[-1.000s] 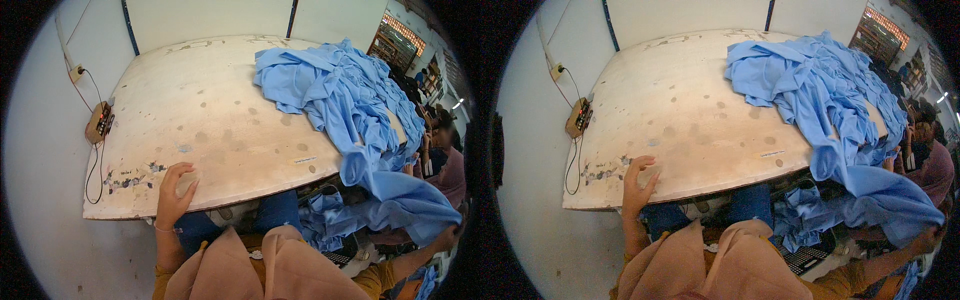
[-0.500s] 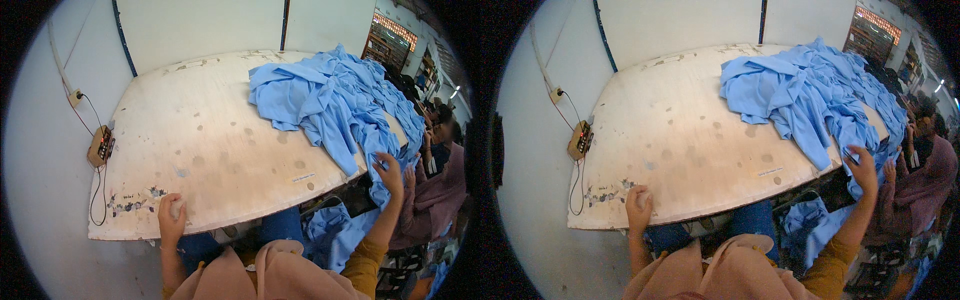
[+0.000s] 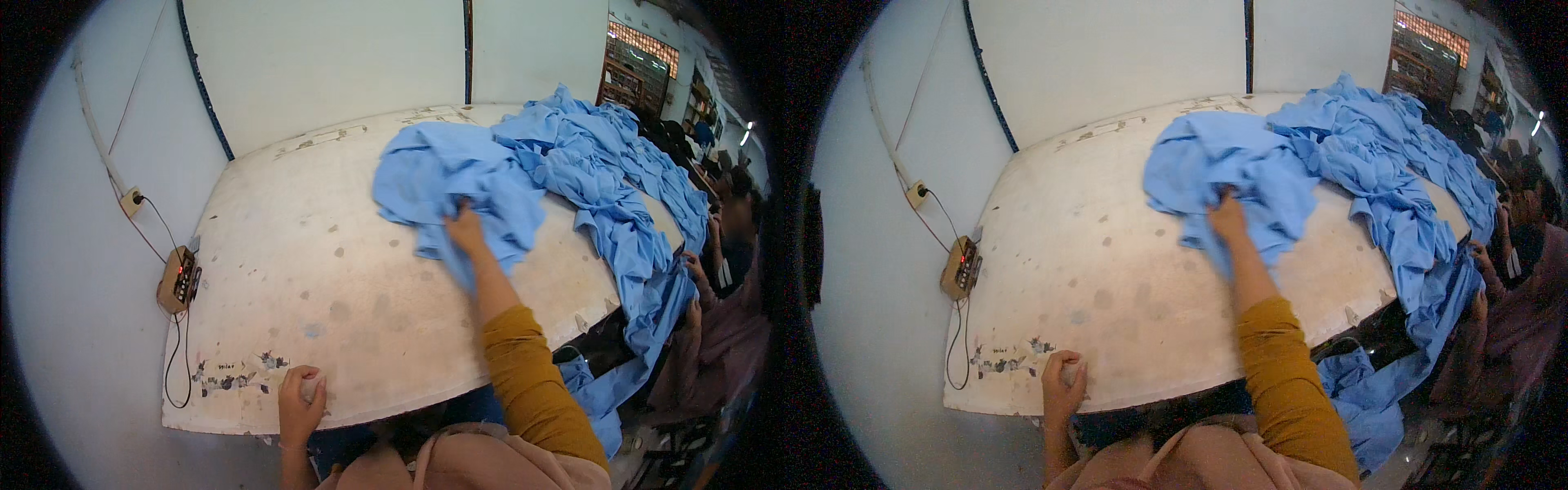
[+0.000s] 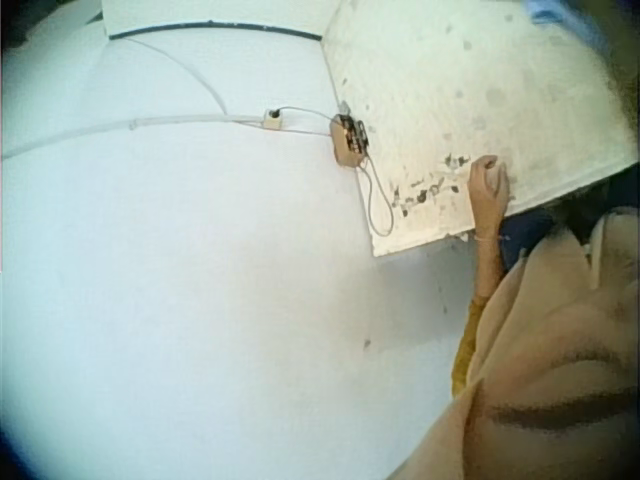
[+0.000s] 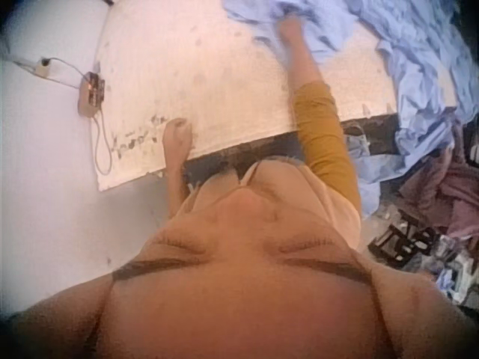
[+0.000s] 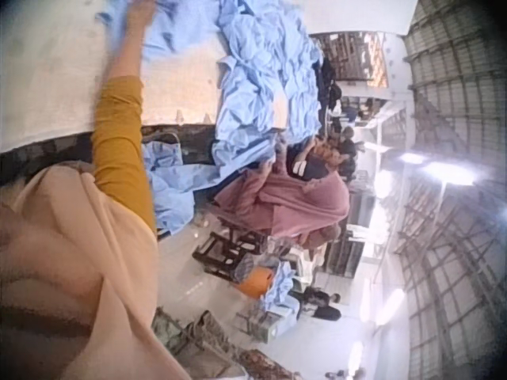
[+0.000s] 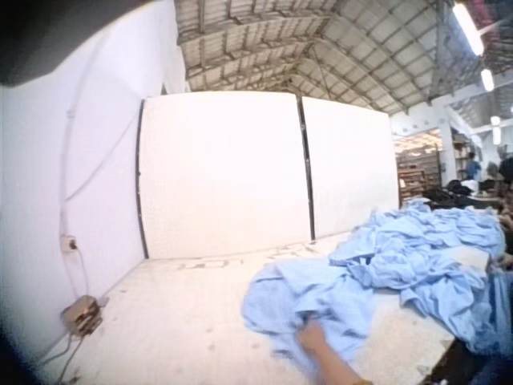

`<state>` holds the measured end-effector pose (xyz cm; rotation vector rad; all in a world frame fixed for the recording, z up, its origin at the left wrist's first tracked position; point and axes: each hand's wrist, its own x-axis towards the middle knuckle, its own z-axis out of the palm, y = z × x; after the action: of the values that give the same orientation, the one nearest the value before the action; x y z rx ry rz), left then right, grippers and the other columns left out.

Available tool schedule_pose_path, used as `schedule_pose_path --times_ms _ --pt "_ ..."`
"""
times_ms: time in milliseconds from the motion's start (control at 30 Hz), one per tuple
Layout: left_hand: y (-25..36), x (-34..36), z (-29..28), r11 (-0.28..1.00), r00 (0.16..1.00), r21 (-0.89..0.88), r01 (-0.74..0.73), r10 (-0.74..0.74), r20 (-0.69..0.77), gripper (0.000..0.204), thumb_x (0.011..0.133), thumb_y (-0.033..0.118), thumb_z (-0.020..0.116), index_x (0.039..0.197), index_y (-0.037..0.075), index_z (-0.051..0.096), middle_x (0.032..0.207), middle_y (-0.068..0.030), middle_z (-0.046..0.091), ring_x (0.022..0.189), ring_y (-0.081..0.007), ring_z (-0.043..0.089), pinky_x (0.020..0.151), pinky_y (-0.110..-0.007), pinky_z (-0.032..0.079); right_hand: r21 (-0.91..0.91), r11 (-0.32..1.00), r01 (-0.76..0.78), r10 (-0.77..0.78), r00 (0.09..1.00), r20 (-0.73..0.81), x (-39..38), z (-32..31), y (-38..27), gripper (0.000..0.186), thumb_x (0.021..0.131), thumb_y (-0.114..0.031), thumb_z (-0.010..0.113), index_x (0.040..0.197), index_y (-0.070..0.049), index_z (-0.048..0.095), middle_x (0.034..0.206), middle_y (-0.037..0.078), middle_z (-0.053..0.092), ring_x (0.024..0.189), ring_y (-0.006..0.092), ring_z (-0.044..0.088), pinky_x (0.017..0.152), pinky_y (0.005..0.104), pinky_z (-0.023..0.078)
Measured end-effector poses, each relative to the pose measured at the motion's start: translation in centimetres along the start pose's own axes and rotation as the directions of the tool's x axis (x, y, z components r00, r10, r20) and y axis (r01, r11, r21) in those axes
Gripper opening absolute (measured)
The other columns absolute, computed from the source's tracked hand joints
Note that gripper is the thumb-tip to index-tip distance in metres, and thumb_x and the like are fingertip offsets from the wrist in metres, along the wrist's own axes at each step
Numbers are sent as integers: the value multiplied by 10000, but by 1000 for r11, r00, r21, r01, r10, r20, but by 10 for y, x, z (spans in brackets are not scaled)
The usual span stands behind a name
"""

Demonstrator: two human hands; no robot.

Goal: The person uses small scissors to trim loose threads and excess fabric from light blue shirts on a worktable. They repeatedly pick up shirts, cut small areas, and place the shirts back on the table.

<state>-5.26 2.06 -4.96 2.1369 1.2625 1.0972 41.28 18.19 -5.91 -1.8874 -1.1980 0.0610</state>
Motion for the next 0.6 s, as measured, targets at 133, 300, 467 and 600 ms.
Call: schedule_pose_path --times_ms 133,300,467,600 --pt "4 3 0 998 999 -52 32 -31 10 202 809 19 673 1000 -10 614 973 -158 630 931 -296 625 850 -367 480 296 949 107 -232 873 428 -27 53 -85 989 830 -390 747 1525 30 183 1500 267 379 1394 346 393 1138 374 326" --pt "-1 3 -2 996 1000 -90 21 -19 16 206 817 22 674 1012 -11 614 993 -154 621 955 -289 619 862 -361 478 714 696 -69 -574 544 612 -69 60 -146 868 871 -304 740 1531 -25 251 1488 216 428 1364 297 448 1117 360 349" --pt "-7 1 -4 999 1000 -51 13 -12 23 222 843 52 682 1035 -20 600 1005 -138 612 958 -234 605 875 -333 465 802 597 -15 -630 611 480 -68 15 -177 499 890 -210 716 1342 -70 557 1300 89 608 1144 193 600 948 306 470" --pt "-3 2 -6 999 1000 -24 -22 22 7 226 828 45 680 1031 -22 607 1005 -166 615 954 -313 608 861 -376 470 473 801 367 -437 898 45 -51 18 -186 331 853 -138 701 1175 -71 664 1066 103 687 954 199 659 829 328 505"
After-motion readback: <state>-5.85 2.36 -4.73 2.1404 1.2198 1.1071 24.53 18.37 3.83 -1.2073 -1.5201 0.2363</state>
